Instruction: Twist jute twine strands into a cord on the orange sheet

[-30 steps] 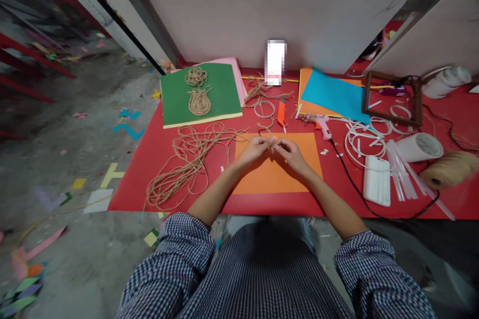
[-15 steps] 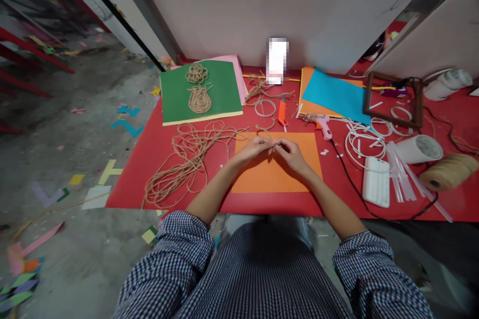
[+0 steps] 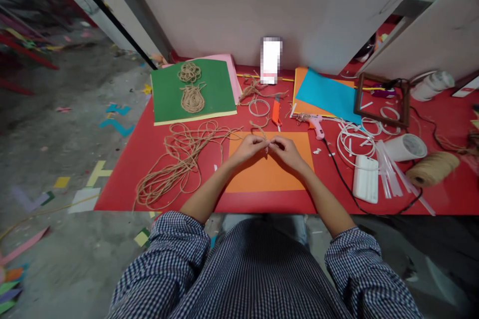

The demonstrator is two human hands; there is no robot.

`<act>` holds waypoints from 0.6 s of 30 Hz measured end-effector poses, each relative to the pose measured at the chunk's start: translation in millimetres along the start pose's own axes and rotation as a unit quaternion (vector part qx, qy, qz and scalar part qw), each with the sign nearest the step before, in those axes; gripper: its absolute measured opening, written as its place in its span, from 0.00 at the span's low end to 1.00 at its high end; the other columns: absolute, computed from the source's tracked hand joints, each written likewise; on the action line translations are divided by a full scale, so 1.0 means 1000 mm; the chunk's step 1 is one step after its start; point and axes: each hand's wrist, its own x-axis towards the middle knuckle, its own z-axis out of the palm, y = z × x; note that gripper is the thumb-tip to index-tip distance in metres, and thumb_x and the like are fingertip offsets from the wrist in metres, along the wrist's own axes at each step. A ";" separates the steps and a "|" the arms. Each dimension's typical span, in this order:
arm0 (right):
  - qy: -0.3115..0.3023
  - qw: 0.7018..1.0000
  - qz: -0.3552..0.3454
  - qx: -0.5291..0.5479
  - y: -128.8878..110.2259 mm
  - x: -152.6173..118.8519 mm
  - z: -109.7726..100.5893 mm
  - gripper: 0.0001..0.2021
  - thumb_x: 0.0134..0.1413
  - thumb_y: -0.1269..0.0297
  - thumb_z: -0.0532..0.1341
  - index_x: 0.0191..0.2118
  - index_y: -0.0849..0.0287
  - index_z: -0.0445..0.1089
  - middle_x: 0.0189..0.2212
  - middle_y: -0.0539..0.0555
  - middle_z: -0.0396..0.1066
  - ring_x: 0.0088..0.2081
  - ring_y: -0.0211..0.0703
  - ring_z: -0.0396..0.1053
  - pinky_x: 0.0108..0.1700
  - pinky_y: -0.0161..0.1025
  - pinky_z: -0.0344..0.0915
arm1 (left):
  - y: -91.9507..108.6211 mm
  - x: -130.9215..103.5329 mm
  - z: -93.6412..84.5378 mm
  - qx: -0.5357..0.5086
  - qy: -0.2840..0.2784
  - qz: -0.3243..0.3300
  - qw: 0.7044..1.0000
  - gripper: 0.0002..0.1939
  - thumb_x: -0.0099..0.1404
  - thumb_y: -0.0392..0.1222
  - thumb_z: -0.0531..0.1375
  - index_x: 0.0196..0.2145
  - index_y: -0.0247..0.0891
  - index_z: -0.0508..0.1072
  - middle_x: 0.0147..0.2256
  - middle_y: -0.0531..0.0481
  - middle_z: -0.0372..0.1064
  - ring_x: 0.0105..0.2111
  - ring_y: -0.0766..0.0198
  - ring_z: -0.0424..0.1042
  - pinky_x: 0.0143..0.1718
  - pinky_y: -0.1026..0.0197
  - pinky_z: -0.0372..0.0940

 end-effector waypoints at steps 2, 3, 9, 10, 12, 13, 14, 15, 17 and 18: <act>-0.014 1.000 0.004 0.012 -0.002 -0.001 -0.002 0.18 0.69 0.48 0.59 0.36 0.57 0.75 0.34 0.52 0.76 0.36 0.44 0.70 0.40 0.38 0.62 | 0.000 0.000 0.001 -0.018 -0.004 0.000 1.000 0.24 0.66 0.60 0.63 0.28 0.35 0.78 0.29 0.44 0.76 0.30 0.62 0.72 0.36 0.60 0.66; -0.020 1.000 0.004 0.002 -0.003 -0.001 -0.003 0.18 0.70 0.48 0.59 0.36 0.57 0.75 0.33 0.53 0.76 0.36 0.44 0.70 0.40 0.38 0.62 | 0.000 0.000 0.001 -0.022 -0.006 0.000 1.000 0.23 0.67 0.59 0.63 0.28 0.35 0.79 0.30 0.44 0.76 0.31 0.62 0.72 0.37 0.59 0.66; 0.055 0.962 -0.042 -0.264 -0.004 -0.002 -0.015 0.15 0.72 0.54 0.57 0.38 0.57 0.74 0.37 0.58 0.74 0.37 0.48 0.67 0.40 0.41 0.57 | 0.002 0.001 0.000 0.128 0.019 0.020 0.991 0.22 0.70 0.53 0.58 0.27 0.34 0.79 0.23 0.49 0.70 0.25 0.66 0.64 0.30 0.61 0.56; 0.068 0.952 -0.051 -0.295 -0.005 -0.003 -0.015 0.15 0.73 0.55 0.56 0.39 0.58 0.74 0.38 0.59 0.74 0.38 0.49 0.67 0.40 0.42 0.57 | 0.002 0.002 -0.001 0.162 0.031 0.027 0.986 0.22 0.70 0.52 0.58 0.26 0.34 0.79 0.22 0.50 0.68 0.24 0.67 0.62 0.29 0.61 0.54; 0.077 0.940 -0.066 -0.325 -0.007 -0.007 -0.010 0.16 0.74 0.55 0.55 0.39 0.58 0.74 0.38 0.60 0.73 0.37 0.49 0.67 0.41 0.43 0.57 | 0.002 0.003 -0.002 0.197 0.055 0.037 0.978 0.21 0.70 0.50 0.57 0.26 0.34 0.79 0.22 0.51 0.68 0.24 0.67 0.61 0.30 0.61 0.53; 0.073 0.939 -0.074 -0.329 -0.007 -0.009 -0.006 0.17 0.74 0.54 0.54 0.39 0.58 0.74 0.37 0.60 0.73 0.37 0.49 0.67 0.41 0.43 0.57 | 0.001 0.003 -0.003 0.198 0.066 0.036 0.977 0.21 0.70 0.49 0.57 0.26 0.34 0.79 0.22 0.51 0.68 0.24 0.67 0.61 0.30 0.62 0.53; 0.065 0.939 -0.082 -0.329 -0.007 -0.011 -0.001 0.18 0.75 0.54 0.53 0.39 0.58 0.75 0.36 0.60 0.73 0.37 0.50 0.67 0.42 0.43 0.57 | -0.001 0.004 -0.003 0.190 0.077 0.033 0.978 0.21 0.70 0.49 0.57 0.27 0.34 0.79 0.22 0.51 0.69 0.25 0.67 0.62 0.30 0.62 0.53; 0.054 0.939 -0.089 -0.327 -0.006 -0.013 0.005 0.18 0.75 0.54 0.53 0.40 0.57 0.75 0.36 0.60 0.73 0.37 0.49 0.67 0.42 0.44 0.58 | -0.002 0.004 -0.003 0.175 0.085 0.027 0.981 0.20 0.70 0.50 0.57 0.27 0.34 0.79 0.23 0.51 0.69 0.25 0.66 0.63 0.30 0.62 0.54; 0.024 0.940 -0.103 -0.324 -0.003 -0.016 0.020 0.18 0.76 0.55 0.52 0.42 0.57 0.76 0.37 0.60 0.75 0.37 0.49 0.68 0.42 0.44 0.59 | -0.006 0.005 -0.002 0.135 0.097 0.011 0.986 0.20 0.69 0.51 0.57 0.28 0.33 0.79 0.25 0.50 0.71 0.27 0.65 0.65 0.30 0.63 0.55; 0.015 0.939 -0.109 -0.326 0.000 -0.017 0.026 0.19 0.76 0.55 0.51 0.40 0.56 0.76 0.36 0.60 0.75 0.37 0.49 0.68 0.42 0.44 0.59 | -0.009 0.006 -0.001 0.116 0.100 0.003 0.988 0.20 0.69 0.51 0.57 0.29 0.33 0.79 0.25 0.50 0.71 0.27 0.65 0.66 0.30 0.63 0.56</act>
